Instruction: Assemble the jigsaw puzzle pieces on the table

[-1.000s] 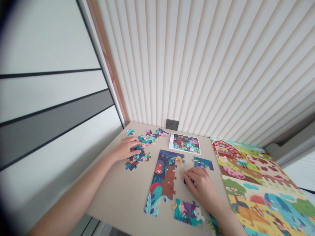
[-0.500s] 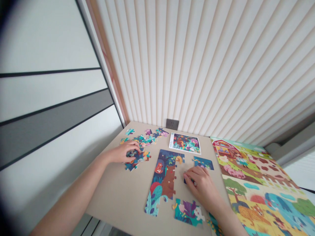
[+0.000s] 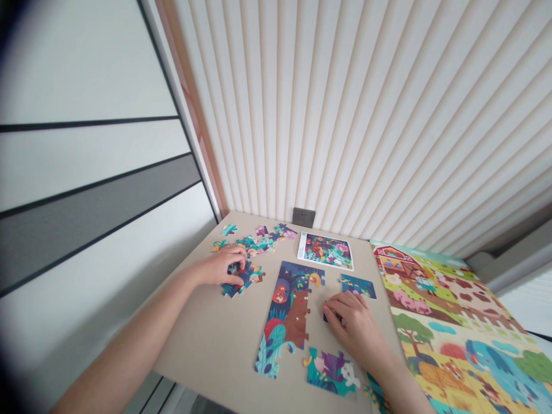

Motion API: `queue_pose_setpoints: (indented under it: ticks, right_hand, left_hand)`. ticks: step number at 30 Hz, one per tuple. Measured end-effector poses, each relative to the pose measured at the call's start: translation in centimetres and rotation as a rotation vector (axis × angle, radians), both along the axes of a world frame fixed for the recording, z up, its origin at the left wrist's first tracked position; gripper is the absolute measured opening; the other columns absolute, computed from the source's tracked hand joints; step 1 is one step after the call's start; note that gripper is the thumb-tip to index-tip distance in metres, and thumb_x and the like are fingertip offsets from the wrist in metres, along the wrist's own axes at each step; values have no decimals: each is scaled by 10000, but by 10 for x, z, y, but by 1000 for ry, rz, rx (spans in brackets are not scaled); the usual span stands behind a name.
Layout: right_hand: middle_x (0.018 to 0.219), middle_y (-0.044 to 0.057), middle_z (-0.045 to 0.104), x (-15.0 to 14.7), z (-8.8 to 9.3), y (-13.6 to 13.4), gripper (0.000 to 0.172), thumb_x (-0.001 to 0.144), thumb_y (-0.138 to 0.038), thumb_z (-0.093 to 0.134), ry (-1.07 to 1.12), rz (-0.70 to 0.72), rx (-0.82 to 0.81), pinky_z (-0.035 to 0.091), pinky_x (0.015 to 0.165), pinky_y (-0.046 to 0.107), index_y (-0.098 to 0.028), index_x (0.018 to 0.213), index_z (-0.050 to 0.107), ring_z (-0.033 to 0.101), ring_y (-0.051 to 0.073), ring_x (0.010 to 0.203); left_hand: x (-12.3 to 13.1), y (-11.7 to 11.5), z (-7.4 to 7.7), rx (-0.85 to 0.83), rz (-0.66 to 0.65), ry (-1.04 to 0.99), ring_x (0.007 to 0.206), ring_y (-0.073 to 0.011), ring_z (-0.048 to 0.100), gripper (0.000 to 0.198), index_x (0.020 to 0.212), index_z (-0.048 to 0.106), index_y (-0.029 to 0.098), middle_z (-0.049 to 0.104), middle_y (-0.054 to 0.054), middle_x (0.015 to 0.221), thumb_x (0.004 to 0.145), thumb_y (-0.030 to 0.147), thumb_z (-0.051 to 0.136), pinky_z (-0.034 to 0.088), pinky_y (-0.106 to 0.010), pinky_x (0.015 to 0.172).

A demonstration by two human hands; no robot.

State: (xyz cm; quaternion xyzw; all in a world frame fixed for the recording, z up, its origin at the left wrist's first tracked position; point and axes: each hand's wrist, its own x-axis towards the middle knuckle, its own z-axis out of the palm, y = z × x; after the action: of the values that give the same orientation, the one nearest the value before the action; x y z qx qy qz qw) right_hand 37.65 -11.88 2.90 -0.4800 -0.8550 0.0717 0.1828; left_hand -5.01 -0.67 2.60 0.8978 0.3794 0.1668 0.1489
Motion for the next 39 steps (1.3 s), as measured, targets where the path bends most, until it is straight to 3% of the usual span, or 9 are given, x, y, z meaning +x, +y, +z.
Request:
queue_pose_setpoints:
  ticks: [5, 10, 15, 20, 25, 30, 39]
  right_hand:
    - [1029, 61, 734, 1, -2, 1, 238, 1042, -330, 491, -3, 4, -10, 471, 943, 445, -262, 983, 712, 664, 241, 967]
    - [1028, 50, 733, 0, -1, 1, 230, 1037, -330, 498, -5, -11, -14, 462, 962, 442, -268, 982, 712, 666, 243, 973]
    - [1026, 45, 734, 0, -1, 1, 224, 1035, -320, 501, 1, -6, -10, 460, 960, 426, -273, 983, 714, 665, 241, 969]
    - [1037, 46, 731, 1, -2, 0, 215, 1033, -322, 504, -3, -4, -8, 459, 953, 426, -274, 983, 708, 659, 244, 974]
    - [1050, 52, 725, 2, -4, 0, 228, 1043, -327, 488, -11, -3, -21, 448, 970, 444, -272, 997, 705, 650, 241, 982]
    - [1049, 63, 725, 0, -3, 0, 251, 1047, -338, 474, -22, -9, -29, 452, 983, 456, -267, 988, 707, 647, 245, 991]
    - [1020, 72, 733, -4, -1, 0, 288, 1049, -351, 463, 8, 10, -31, 476, 1001, 443, -254, 962, 719, 667, 234, 964]
  left_hand:
    - [6, 0, -2, 19, 64, -18, 959, -235, 628, 328, 910, 631, 238, 663, -23, 981, 789, 476, 823, 478, -339, 868]
    - [13, 2, -6, 66, 170, -53, 973, -234, 635, 256, 1056, 629, 249, 685, -25, 1023, 884, 404, 739, 471, -346, 866]
    - [18, 8, -13, 93, 247, -67, 878, -208, 650, 213, 1071, 651, 243, 686, -5, 909, 908, 365, 711, 479, -328, 815]
    - [23, 9, -18, 123, 290, -83, 914, -226, 668, 256, 1121, 673, 239, 720, -31, 970, 922, 398, 700, 496, -351, 852]
    - [31, 4, -18, 135, 214, -84, 1044, -240, 676, 354, 1277, 643, 267, 738, -43, 1099, 949, 397, 670, 497, -366, 946]
    - [36, 3, -19, 143, 84, -57, 1174, -228, 635, 303, 1281, 651, 288, 717, -28, 1234, 981, 321, 623, 457, -375, 1050]
    - [35, 7, -28, 168, 132, -2, 1358, -266, 519, 367, 1363, 625, 300, 576, -54, 1464, 1009, 324, 529, 386, -453, 1166]
